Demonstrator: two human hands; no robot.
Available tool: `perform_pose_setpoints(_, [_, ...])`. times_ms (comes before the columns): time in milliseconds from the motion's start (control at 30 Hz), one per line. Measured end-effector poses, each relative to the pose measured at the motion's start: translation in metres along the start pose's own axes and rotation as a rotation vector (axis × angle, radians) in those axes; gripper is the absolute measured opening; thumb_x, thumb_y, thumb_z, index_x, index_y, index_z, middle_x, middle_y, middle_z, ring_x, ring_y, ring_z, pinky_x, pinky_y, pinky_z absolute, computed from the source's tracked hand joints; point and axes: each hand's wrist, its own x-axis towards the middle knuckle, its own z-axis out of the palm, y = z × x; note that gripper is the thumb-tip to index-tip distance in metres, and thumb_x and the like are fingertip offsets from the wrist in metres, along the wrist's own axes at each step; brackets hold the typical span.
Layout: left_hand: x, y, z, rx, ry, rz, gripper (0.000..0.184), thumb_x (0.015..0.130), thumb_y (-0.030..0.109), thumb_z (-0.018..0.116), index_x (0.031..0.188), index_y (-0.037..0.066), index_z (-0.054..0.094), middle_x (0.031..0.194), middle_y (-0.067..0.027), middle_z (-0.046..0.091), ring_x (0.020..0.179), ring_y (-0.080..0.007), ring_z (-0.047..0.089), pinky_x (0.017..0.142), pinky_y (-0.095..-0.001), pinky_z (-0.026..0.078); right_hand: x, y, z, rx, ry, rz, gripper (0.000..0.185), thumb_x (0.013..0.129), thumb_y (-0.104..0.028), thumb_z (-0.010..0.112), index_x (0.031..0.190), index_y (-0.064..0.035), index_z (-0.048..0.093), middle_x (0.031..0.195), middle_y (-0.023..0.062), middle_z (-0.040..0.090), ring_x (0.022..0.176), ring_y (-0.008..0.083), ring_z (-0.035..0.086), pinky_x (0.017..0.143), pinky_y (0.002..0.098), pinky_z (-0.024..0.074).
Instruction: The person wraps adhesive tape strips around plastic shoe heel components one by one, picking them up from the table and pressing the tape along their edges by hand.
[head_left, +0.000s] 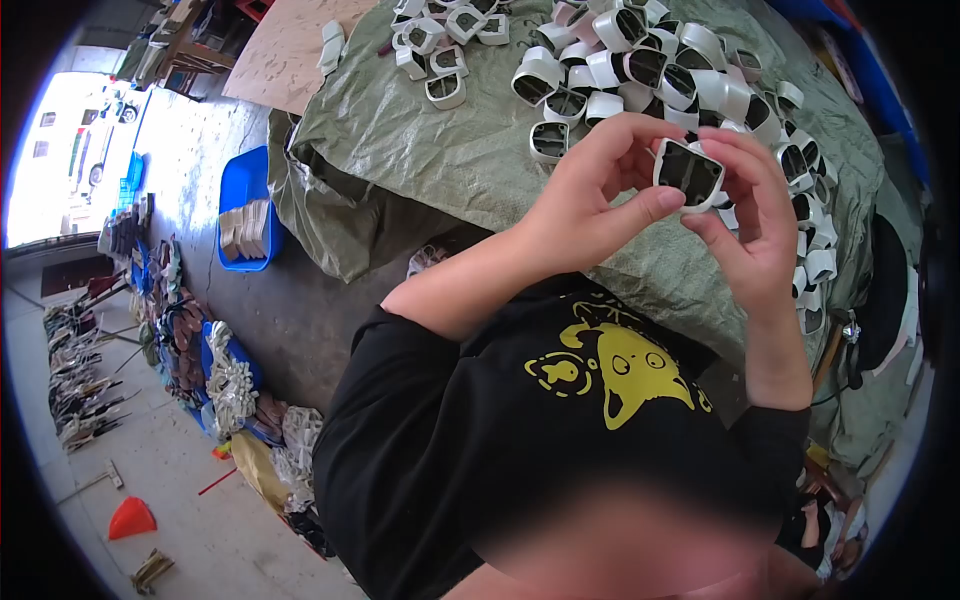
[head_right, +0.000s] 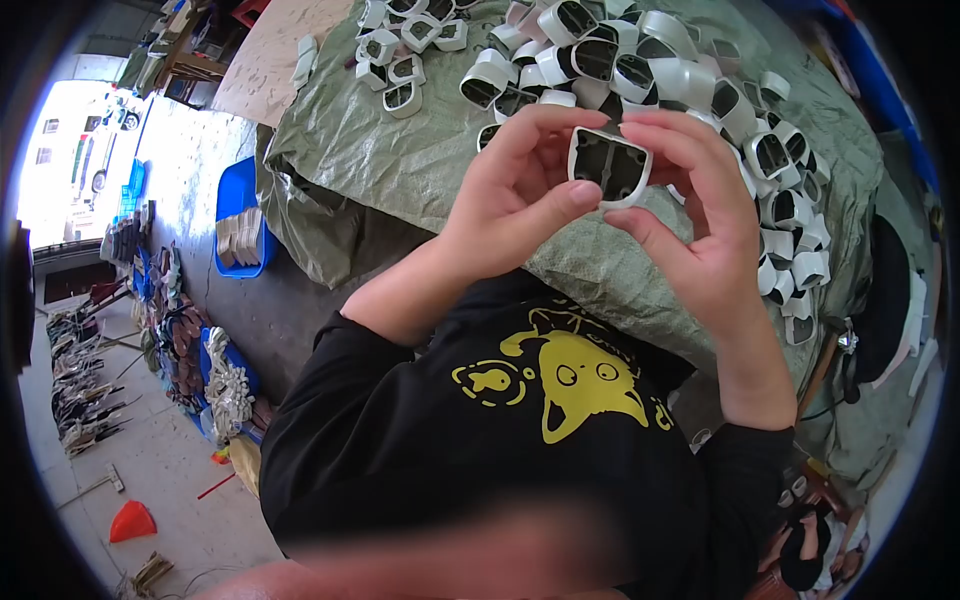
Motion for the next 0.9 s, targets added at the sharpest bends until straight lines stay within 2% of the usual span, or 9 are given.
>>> perform_pose_setpoints(100, [-0.001,0.01,-0.006,-0.266,-0.022,-0.137,0.037,0.097,0.005,0.062,0.132,0.001,0.05,0.119,-0.0063,0.061,0.108,-0.012,0.059,0.09,-0.0269,0.048,-0.001,0.002,-0.004,0.137,-0.131,0.014,0.043,0.09,-0.008,0.069,0.13,-0.0003,0.055,0.136,0.0136,0.052,0.124,0.0217,0.053,0.106,0.0343,0.0409])
perform_pose_setpoints(133, [-0.001,0.009,-0.007,-0.265,-0.022,-0.136,0.037,0.097,0.005,0.062,0.132,0.001,0.05,0.119,-0.0063,0.061,0.108,-0.012,0.059,0.09,-0.0269,0.048,0.001,0.0,-0.003,0.138,-0.131,0.013,0.043,0.09,-0.008,0.069,0.13,-0.0003,0.055,0.136,0.0136,0.052,0.124,0.0217,0.053,0.106,0.0343,0.0409])
perform_pose_setpoints(233, [-0.002,0.004,-0.01,-0.163,-0.001,-0.119,0.028,0.095,0.0,0.063,0.122,0.0,0.056,0.113,-0.0056,0.063,0.101,-0.01,0.061,0.084,-0.0251,0.05,0.005,-0.007,0.004,0.362,-0.077,0.102,0.034,0.09,0.0,0.068,0.123,0.0001,0.062,0.121,0.0089,0.06,0.109,0.0148,0.059,0.091,0.025,0.047])
perform_pose_setpoints(367, [-0.003,0.007,-0.011,-0.144,0.002,-0.105,0.017,0.094,-0.001,0.064,0.111,0.0,0.061,0.108,-0.0053,0.065,0.095,-0.0091,0.063,0.079,-0.0243,0.051,0.001,-0.004,0.0,0.303,-0.051,0.239,0.028,0.09,0.002,0.066,0.119,0.0002,0.065,0.119,0.0076,0.062,0.105,0.0125,0.06,0.089,0.0227,0.0471])
perform_pose_setpoints(533, [-0.002,0.009,-0.013,-0.216,-0.001,-0.17,0.012,0.093,0.0,0.067,0.104,-0.001,0.064,0.106,-0.0055,0.066,0.092,-0.0092,0.063,0.077,-0.024,0.052,0.001,0.0,-0.003,0.273,-0.078,0.266,0.027,0.091,0.002,0.066,0.118,-0.0008,0.067,0.117,0.0068,0.063,0.103,0.0124,0.061,0.086,0.023,0.0484])
perform_pose_setpoints(633, [-0.002,0.012,-0.015,-0.316,0.025,-0.279,0.011,0.091,-0.002,0.068,0.101,-0.001,0.064,0.103,-0.0051,0.067,0.092,-0.0095,0.064,0.075,-0.0231,0.052,0.005,-0.004,-0.005,0.256,-0.08,0.298,0.034,0.085,-0.002,0.073,0.119,-0.0015,0.067,0.117,0.0074,0.064,0.103,0.0138,0.062,0.086,0.0238,0.0496])
perform_pose_setpoints(800, [-0.004,0.014,-0.017,-0.37,0.039,-0.33,0.022,0.087,-0.003,0.073,0.107,-0.001,0.065,0.105,-0.0068,0.066,0.094,-0.0124,0.066,0.079,-0.026,0.055,0.006,-0.021,0.008,0.107,-0.084,0.189,0.044,0.076,-0.005,0.081,0.118,-0.0012,0.068,0.118,0.0089,0.065,0.104,0.0154,0.062,0.088,0.0255,0.0504])
perform_pose_setpoints(900, [-0.003,0.023,-0.005,-0.39,0.021,-0.144,0.038,0.08,0.0,0.081,0.114,-0.001,0.064,0.108,-0.0091,0.066,0.096,-0.0163,0.067,0.085,-0.0313,0.058,0.005,-0.015,0.0,0.007,-0.051,0.024,0.055,0.069,-0.016,0.087,0.118,-0.0002,0.069,0.111,0.0106,0.068,0.099,0.0189,0.065,0.086,0.0275,0.0517])
